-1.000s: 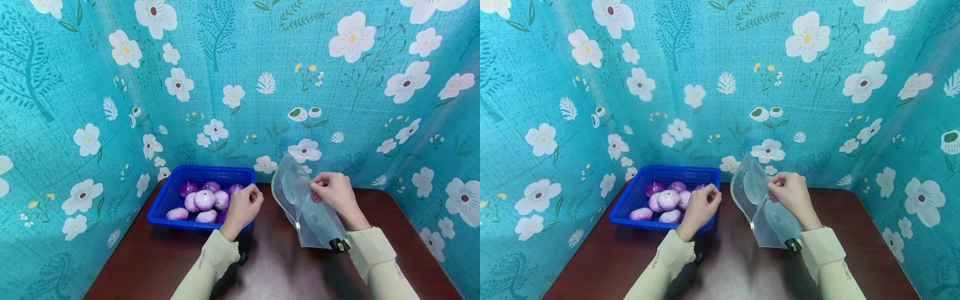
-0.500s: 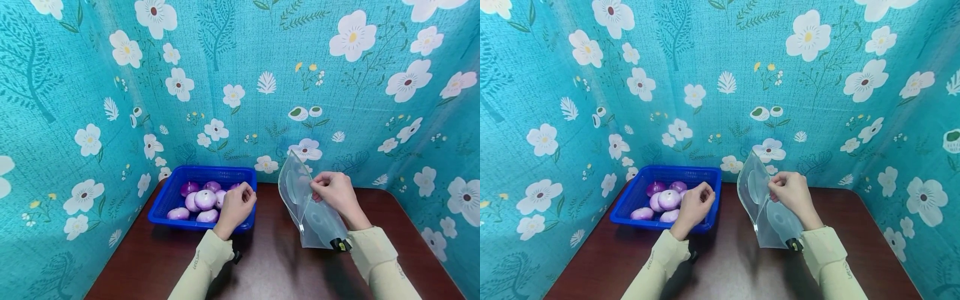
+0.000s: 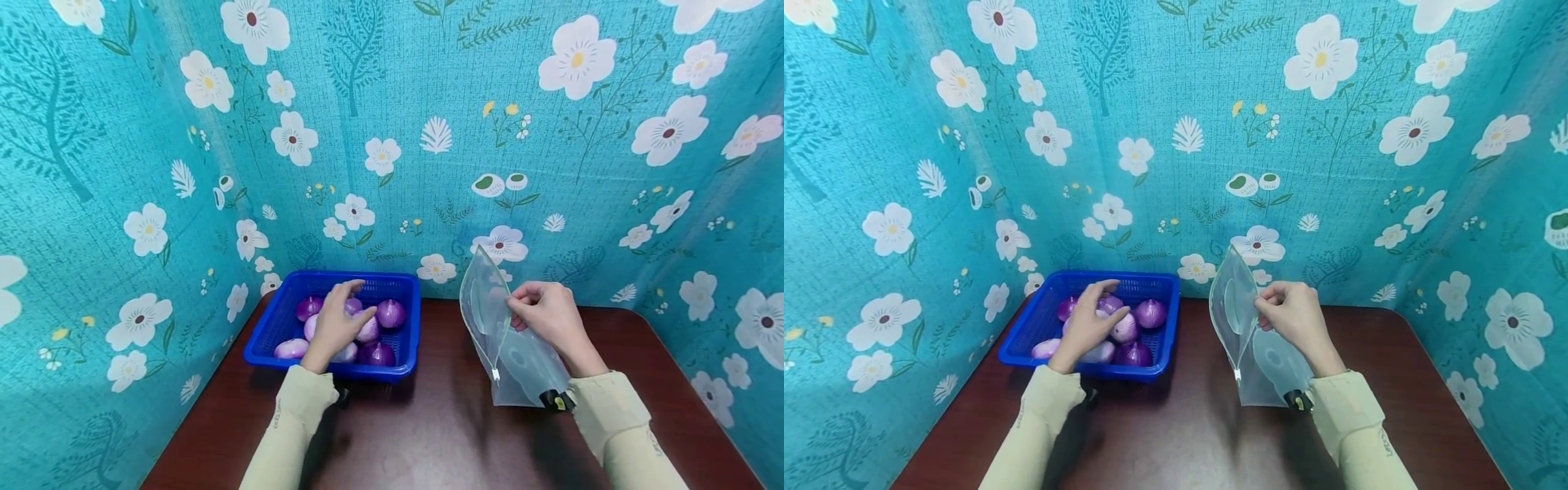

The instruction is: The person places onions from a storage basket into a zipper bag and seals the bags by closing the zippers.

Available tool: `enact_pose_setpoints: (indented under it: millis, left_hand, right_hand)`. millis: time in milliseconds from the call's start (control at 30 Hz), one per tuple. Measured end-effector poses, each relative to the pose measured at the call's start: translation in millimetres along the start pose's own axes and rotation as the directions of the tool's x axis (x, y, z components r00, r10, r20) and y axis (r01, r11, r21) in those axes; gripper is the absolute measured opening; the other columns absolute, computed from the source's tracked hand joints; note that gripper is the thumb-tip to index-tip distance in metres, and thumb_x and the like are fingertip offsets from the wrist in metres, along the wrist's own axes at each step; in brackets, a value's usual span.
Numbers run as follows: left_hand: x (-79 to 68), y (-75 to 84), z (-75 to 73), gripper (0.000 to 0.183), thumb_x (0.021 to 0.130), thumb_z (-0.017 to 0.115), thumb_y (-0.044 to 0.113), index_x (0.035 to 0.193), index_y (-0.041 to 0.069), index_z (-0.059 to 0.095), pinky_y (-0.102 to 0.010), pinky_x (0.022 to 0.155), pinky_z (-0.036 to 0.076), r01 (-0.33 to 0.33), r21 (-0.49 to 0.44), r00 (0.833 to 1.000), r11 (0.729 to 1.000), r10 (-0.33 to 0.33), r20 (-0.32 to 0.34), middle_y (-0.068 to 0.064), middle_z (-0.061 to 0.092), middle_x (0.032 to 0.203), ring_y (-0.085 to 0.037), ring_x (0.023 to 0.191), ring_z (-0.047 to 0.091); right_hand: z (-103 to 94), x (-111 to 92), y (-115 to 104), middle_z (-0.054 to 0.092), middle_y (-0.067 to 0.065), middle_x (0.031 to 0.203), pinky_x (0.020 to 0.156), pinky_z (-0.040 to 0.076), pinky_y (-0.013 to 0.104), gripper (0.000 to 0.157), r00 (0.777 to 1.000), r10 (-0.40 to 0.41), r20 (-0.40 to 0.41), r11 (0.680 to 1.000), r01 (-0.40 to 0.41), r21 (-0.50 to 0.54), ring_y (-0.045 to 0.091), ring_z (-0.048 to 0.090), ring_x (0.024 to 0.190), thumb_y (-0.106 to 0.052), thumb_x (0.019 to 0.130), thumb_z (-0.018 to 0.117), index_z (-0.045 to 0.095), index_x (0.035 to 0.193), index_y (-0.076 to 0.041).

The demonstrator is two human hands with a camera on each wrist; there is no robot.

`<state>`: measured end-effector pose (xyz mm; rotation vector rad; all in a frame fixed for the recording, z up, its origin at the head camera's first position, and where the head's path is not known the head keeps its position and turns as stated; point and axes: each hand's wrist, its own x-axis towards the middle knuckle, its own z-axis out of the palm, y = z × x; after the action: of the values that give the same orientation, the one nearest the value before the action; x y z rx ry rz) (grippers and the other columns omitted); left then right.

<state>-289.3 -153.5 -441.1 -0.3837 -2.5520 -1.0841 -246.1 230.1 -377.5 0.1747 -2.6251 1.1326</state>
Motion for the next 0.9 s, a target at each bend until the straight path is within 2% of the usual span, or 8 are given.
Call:
enact_pose_setpoints:
  millis: [167,333,533,667,767,900]
  left_hand:
    - [1.2,-30.9,-12.0,0.072,0.090,0.081,0.036,0.150,0.013,0.050,-0.058,0.111,0.043,0.075,-0.010,0.997,0.997,-0.075,0.023,-0.015,0.056,0.142,-0.037,0.134,0.052]
    - [-2.6,-49.3,-15.8,0.079,0.087,0.085,0.030,0.153,0.013,0.045,-0.059,0.113,0.040,0.151,-0.013,0.986,0.988,-0.150,0.070,-0.019,0.053,0.146,-0.038,0.137,0.049]
    - [-6.9,-56.1,-17.1,0.086,0.083,0.089,0.024,0.154,0.010,0.043,-0.060,0.116,0.037,0.201,-0.015,0.973,0.980,-0.198,0.120,-0.020,0.051,0.150,-0.042,0.140,0.046]
    - [-9.2,-59.0,-15.9,0.092,0.075,0.094,0.023,0.152,0.008,0.046,-0.058,0.115,0.038,0.199,0.002,0.969,0.980,-0.197,0.148,-0.021,0.054,0.149,-0.041,0.139,0.048]
    - [-11.1,-62.1,-14.5,0.090,0.072,0.096,0.020,0.148,0.005,0.051,-0.059,0.113,0.040,0.180,0.043,0.972,0.983,-0.184,0.149,-0.022,0.056,0.146,-0.041,0.137,0.049]
    - [-12.4,-65.7,-12.0,0.082,0.072,0.095,0.019,0.143,0.004,0.056,-0.060,0.110,0.042,0.181,0.090,0.971,0.979,-0.193,0.140,-0.021,0.058,0.143,-0.042,0.134,0.050]
  right_hand:
    - [-0.2,0.4,0.4,0.070,0.003,0.062,0.056,0.055,0.025,0.018,1.000,0.001,0.003,1.000,-0.001,0.009,0.016,0.068,0.053,-0.017,0.097,0.070,0.074,0.086,-0.003]
    - [-0.8,0.1,0.6,0.070,0.004,0.063,0.056,0.056,0.026,0.018,1.000,0.007,0.007,1.000,-0.008,0.024,0.017,0.068,0.053,-0.016,0.097,0.071,0.074,0.086,-0.003]
    - [-1.2,0.2,1.3,0.070,0.004,0.062,0.057,0.056,0.025,0.017,1.000,0.002,0.006,1.000,-0.002,0.026,0.017,0.068,0.053,-0.015,0.097,0.071,0.075,0.086,-0.003]
    - [-0.6,0.5,2.8,0.069,0.004,0.061,0.056,0.057,0.026,0.018,1.000,0.000,0.012,0.999,0.000,0.040,0.017,0.069,0.053,-0.015,0.097,0.071,0.074,0.084,-0.003]
    - [-0.3,0.2,3.6,0.069,0.005,0.061,0.055,0.058,0.027,0.018,1.000,0.002,0.018,0.999,-0.003,0.051,0.017,0.069,0.053,-0.015,0.097,0.071,0.074,0.084,-0.003]
    - [-0.3,-0.5,3.9,0.069,0.005,0.061,0.056,0.058,0.026,0.018,1.000,0.008,0.020,0.999,-0.009,0.053,0.017,0.069,0.053,-0.015,0.097,0.071,0.074,0.084,-0.003]
